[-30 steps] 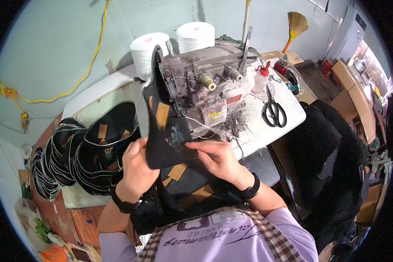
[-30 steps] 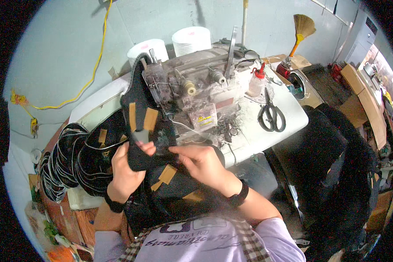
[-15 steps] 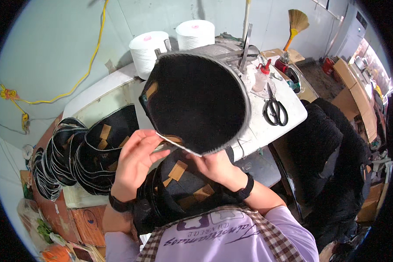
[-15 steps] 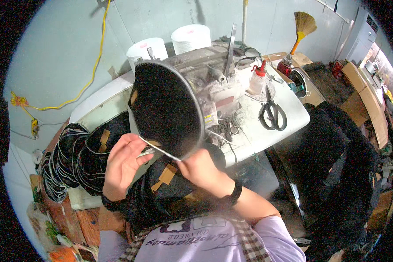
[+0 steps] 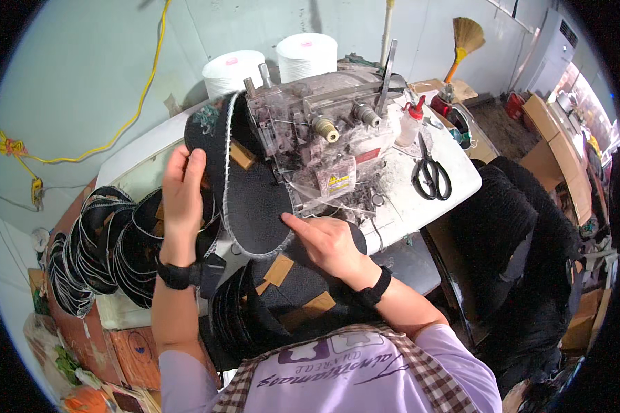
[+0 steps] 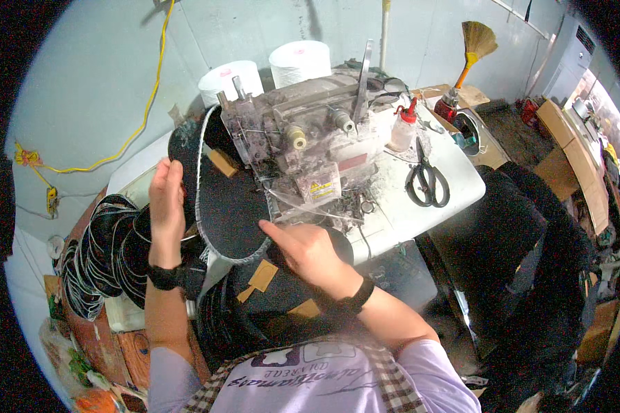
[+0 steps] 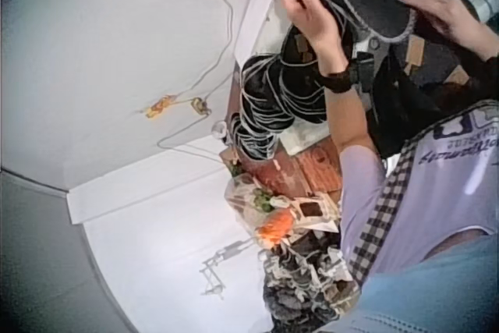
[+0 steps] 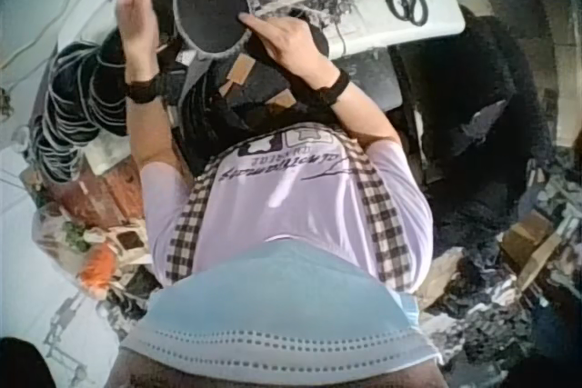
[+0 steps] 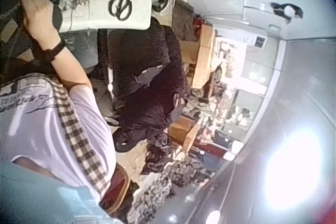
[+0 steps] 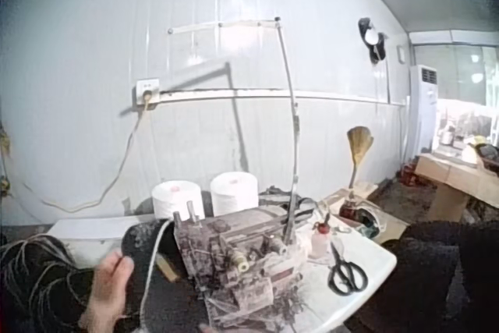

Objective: Sewing black fabric components together using an industrial sewing machine and trimming thread with scissors.

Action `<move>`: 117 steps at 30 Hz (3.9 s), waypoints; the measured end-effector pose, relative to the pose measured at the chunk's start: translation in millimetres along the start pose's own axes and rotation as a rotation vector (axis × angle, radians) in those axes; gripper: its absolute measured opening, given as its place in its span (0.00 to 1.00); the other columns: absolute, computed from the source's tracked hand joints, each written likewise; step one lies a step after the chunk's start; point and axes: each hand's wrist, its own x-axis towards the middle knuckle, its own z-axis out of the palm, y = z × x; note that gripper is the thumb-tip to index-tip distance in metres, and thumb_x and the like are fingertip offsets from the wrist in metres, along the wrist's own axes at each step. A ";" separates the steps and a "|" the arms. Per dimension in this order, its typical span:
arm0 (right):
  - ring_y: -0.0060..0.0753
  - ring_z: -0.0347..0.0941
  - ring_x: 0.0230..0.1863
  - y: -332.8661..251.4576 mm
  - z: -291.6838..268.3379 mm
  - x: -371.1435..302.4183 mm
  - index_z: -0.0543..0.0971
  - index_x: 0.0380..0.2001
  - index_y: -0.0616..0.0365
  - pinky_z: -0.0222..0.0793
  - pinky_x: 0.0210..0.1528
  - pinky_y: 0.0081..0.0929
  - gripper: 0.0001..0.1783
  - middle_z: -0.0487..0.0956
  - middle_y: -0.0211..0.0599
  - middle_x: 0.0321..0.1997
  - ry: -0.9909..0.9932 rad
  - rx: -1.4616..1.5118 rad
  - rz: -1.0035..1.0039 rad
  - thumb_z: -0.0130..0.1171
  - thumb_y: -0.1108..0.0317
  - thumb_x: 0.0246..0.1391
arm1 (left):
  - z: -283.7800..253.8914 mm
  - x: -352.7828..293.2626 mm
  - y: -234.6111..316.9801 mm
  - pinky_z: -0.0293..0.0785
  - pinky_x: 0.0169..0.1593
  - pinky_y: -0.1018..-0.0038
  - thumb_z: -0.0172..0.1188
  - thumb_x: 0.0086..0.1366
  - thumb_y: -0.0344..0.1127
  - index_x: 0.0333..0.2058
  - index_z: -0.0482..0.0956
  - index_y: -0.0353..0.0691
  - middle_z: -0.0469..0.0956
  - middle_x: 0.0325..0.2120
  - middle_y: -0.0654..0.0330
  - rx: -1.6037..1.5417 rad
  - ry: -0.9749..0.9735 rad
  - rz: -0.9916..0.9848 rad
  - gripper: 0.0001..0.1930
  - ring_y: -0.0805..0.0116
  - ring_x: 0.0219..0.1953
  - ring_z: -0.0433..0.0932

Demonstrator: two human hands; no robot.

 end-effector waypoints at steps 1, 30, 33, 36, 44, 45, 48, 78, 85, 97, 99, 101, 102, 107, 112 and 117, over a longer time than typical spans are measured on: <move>0.44 0.71 0.22 -1.2 0.6 4.4 0.74 0.49 0.59 0.68 0.26 0.37 0.29 0.71 0.39 0.21 -0.011 -0.035 0.006 0.55 0.78 0.36 | -1.9 4.8 4.6 0.63 0.33 0.82 0.53 0.67 0.37 0.35 0.73 0.36 0.74 0.28 0.70 -0.059 -0.016 -0.049 0.10 0.82 0.28 0.66; 0.45 0.77 0.40 20.5 -32.0 -16.6 0.76 0.31 0.63 0.72 0.44 0.33 0.06 0.80 0.43 0.36 -0.376 0.278 0.227 0.61 0.75 0.48 | -90.3 -28.5 -107.3 0.63 0.21 0.63 0.64 0.55 0.44 0.15 0.72 0.26 0.64 0.09 0.47 0.829 -0.065 -0.216 0.23 0.63 0.12 0.68; 0.28 0.75 0.36 28.9 -55.2 -9.4 0.76 0.32 0.60 0.70 0.41 0.25 0.03 0.79 0.34 0.32 -0.182 0.316 0.405 0.59 0.75 0.53 | -117.4 -54.4 -109.9 0.68 0.25 0.59 0.63 0.54 0.45 0.14 0.76 0.31 0.71 0.15 0.41 1.236 -0.047 -0.194 0.21 0.46 0.22 0.76; 0.11 0.65 0.28 32.8 -57.9 7.4 0.73 0.40 0.58 0.63 0.32 0.13 0.09 0.72 0.22 0.26 0.172 0.663 0.625 0.58 0.73 0.55 | -76.6 -71.9 -52.2 0.73 0.29 0.64 0.66 0.51 0.38 0.19 0.78 0.34 0.76 0.20 0.48 1.005 -0.301 0.012 0.13 0.51 0.23 0.77; 0.16 0.72 0.39 4.8 -21.8 15.9 0.69 0.57 0.61 0.67 0.45 0.15 0.22 0.78 0.28 0.41 -0.102 1.035 0.821 0.51 0.76 0.58 | 7.2 -57.8 -12.6 0.67 0.55 0.70 0.31 0.74 0.44 0.50 0.70 0.28 0.76 0.47 0.49 -0.582 -0.129 -0.059 0.25 0.64 0.50 0.74; 0.17 0.72 0.41 3.9 -12.5 11.7 0.71 0.55 0.62 0.67 0.47 0.16 0.20 0.79 0.29 0.43 -0.064 0.939 0.852 0.51 0.75 0.60 | 12.8 -48.4 -3.3 0.70 0.52 0.71 0.36 0.73 0.46 0.49 0.71 0.28 0.77 0.45 0.51 -0.650 -0.086 -0.166 0.25 0.67 0.46 0.76; 0.15 0.73 0.40 -12.5 0.4 11.4 0.75 0.52 0.62 0.69 0.44 0.16 0.16 0.79 0.28 0.39 -0.049 0.731 0.685 0.51 0.72 0.61 | 9.1 -12.0 -4.7 0.72 0.47 0.72 0.43 0.70 0.52 0.44 0.75 0.30 0.79 0.40 0.56 -0.684 0.088 -0.351 0.26 0.70 0.41 0.77; 0.40 0.77 0.27 -30.5 -30.1 8.0 0.78 0.42 0.61 0.72 0.29 0.32 0.16 0.78 0.42 0.26 -0.068 0.197 0.127 0.57 0.78 0.48 | -9.8 -80.9 -10.8 0.71 0.49 0.67 0.53 0.55 0.21 0.41 0.78 0.36 0.80 0.40 0.55 0.610 -0.442 0.437 0.14 0.59 0.44 0.78; 0.47 0.74 0.27 -25.9 -18.4 -6.1 0.76 0.42 0.59 0.69 0.28 0.39 0.16 0.76 0.44 0.26 -0.168 0.037 0.051 0.58 0.74 0.46 | -2.7 -102.8 29.4 0.70 0.55 0.67 0.53 0.61 0.24 0.47 0.67 0.31 0.74 0.46 0.50 -0.342 -0.373 -0.295 0.15 0.63 0.52 0.72; 0.42 0.72 0.23 0.4 -4.4 -3.7 0.75 0.47 0.61 0.69 0.27 0.34 0.27 0.73 0.41 0.22 0.007 0.046 0.034 0.56 0.84 0.38 | -2.7 -31.9 -28.5 0.67 0.42 0.75 0.44 0.71 0.47 0.40 0.72 0.33 0.73 0.32 0.59 0.322 -0.039 0.175 0.20 0.72 0.34 0.71; 0.41 0.72 0.22 1.3 -1.8 -4.1 0.75 0.47 0.61 0.68 0.26 0.34 0.24 0.73 0.40 0.21 0.047 0.025 -0.024 0.56 0.84 0.41 | -0.1 -20.2 -27.5 0.65 0.41 0.75 0.46 0.70 0.47 0.39 0.72 0.34 0.72 0.30 0.60 0.051 0.032 0.040 0.18 0.73 0.33 0.67; 0.40 0.72 0.22 1.3 0.6 -2.0 0.75 0.47 0.61 0.67 0.25 0.34 0.23 0.73 0.39 0.21 0.043 0.016 -0.024 0.56 0.83 0.42 | -4.8 -10.0 -19.0 0.63 0.36 0.83 0.44 0.70 0.49 0.41 0.75 0.40 0.72 0.28 0.68 0.127 -0.051 -0.051 0.18 0.81 0.29 0.67; 0.39 0.71 0.22 3.0 -0.4 -0.9 0.75 0.46 0.60 0.67 0.24 0.34 0.22 0.73 0.38 0.21 0.041 -0.002 -0.019 0.56 0.81 0.43 | -0.5 -4.2 -9.2 0.62 0.32 0.83 0.47 0.69 0.46 0.39 0.74 0.41 0.71 0.26 0.70 0.089 -0.065 -0.040 0.15 0.83 0.27 0.66; 0.39 0.72 0.21 -1.6 3.7 19.5 0.76 0.44 0.59 0.66 0.23 0.34 0.19 0.73 0.37 0.20 -0.022 -0.106 0.002 0.58 0.79 0.44 | -34.2 -2.4 52.7 0.61 0.27 0.84 0.60 0.62 0.37 0.33 0.77 0.36 0.73 0.21 0.72 0.242 -0.239 -0.086 0.09 0.86 0.23 0.64; 0.45 0.72 0.22 6.0 -0.8 25.6 0.75 0.43 0.57 0.67 0.25 0.39 0.19 0.73 0.40 0.20 -0.056 -0.096 0.040 0.55 0.74 0.43 | -33.6 -49.0 74.2 0.73 0.42 0.69 0.66 0.53 0.33 0.39 0.78 0.34 0.80 0.34 0.56 0.602 -0.466 0.250 0.15 0.62 0.34 0.78; 0.42 0.71 0.19 4.1 -5.1 9.9 0.77 0.29 0.59 0.68 0.24 0.34 0.08 0.74 0.37 0.18 0.175 0.180 0.068 0.54 0.78 0.43 | -10.2 -99.6 31.2 0.72 0.47 0.68 0.69 0.52 0.31 0.41 0.77 0.33 0.79 0.39 0.55 0.279 -0.398 0.154 0.18 0.61 0.40 0.78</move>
